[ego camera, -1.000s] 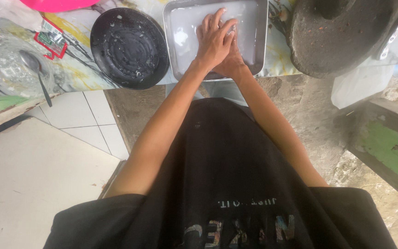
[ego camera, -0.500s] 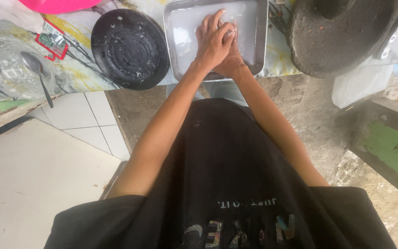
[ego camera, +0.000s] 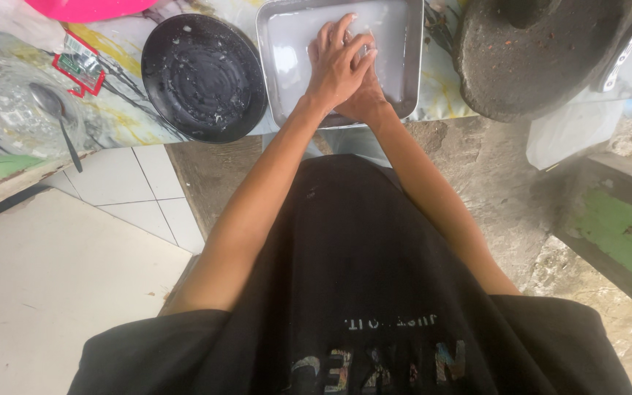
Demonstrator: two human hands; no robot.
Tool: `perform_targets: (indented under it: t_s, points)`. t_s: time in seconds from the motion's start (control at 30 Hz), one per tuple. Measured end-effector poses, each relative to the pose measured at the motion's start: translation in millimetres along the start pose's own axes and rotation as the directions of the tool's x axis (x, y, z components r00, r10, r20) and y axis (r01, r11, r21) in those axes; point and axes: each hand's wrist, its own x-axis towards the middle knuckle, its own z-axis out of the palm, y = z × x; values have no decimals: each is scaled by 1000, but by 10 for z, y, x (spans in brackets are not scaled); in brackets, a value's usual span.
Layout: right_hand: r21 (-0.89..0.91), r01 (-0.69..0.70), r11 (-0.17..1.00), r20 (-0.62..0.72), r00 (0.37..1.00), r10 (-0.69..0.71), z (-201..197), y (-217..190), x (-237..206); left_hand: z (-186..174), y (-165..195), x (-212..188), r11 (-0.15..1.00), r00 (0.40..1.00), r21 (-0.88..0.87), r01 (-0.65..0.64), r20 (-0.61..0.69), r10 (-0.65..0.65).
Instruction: The person sits on the ground holding a metal tray of water and repeatedly rubs and washes their hands in the water. Near the end they continue rubbing their hands together in the tray, with dough balls and food items visible on the table beside them.
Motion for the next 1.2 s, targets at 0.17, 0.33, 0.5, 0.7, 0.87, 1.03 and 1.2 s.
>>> perform_targets:
  t_s: [0.17, 0.33, 0.5, 0.7, 0.87, 1.03, 1.2]
  points:
    - [-68, 2, 998, 7, 1000, -2, 16, 4, 11, 5, -31, 22, 988, 996, 135, -80, 52, 74]
    - [-59, -1, 998, 31, 1000, 3, 5, 9, -19, -13, -51, 12, 997, 992, 59, 42, 120, -49]
    - [-77, 28, 997, -25, 999, -30, -33, -26, -15, 0, -33, 14, 995, 996, 94, 32, 77, -39]
    - [-43, 7, 999, -20, 1000, -8, -17, -6, -2, 22, 16, 49, 989, 986, 38, 144, 75, -147]
    - [-127, 58, 990, -52, 997, -65, -9, -11, -6, -8, 22, 39, 983, 994, 181, 33, 99, -51]
    - [-72, 9, 997, 12, 1000, -8, -42, -18, -15, 48, -7, 38, 978, 1000, 206, -20, 16, 17]
    - [-56, 27, 998, -13, 1000, -28, -39, -12, -9, 43, -17, 41, 927, 991, 351, -133, 62, 118]
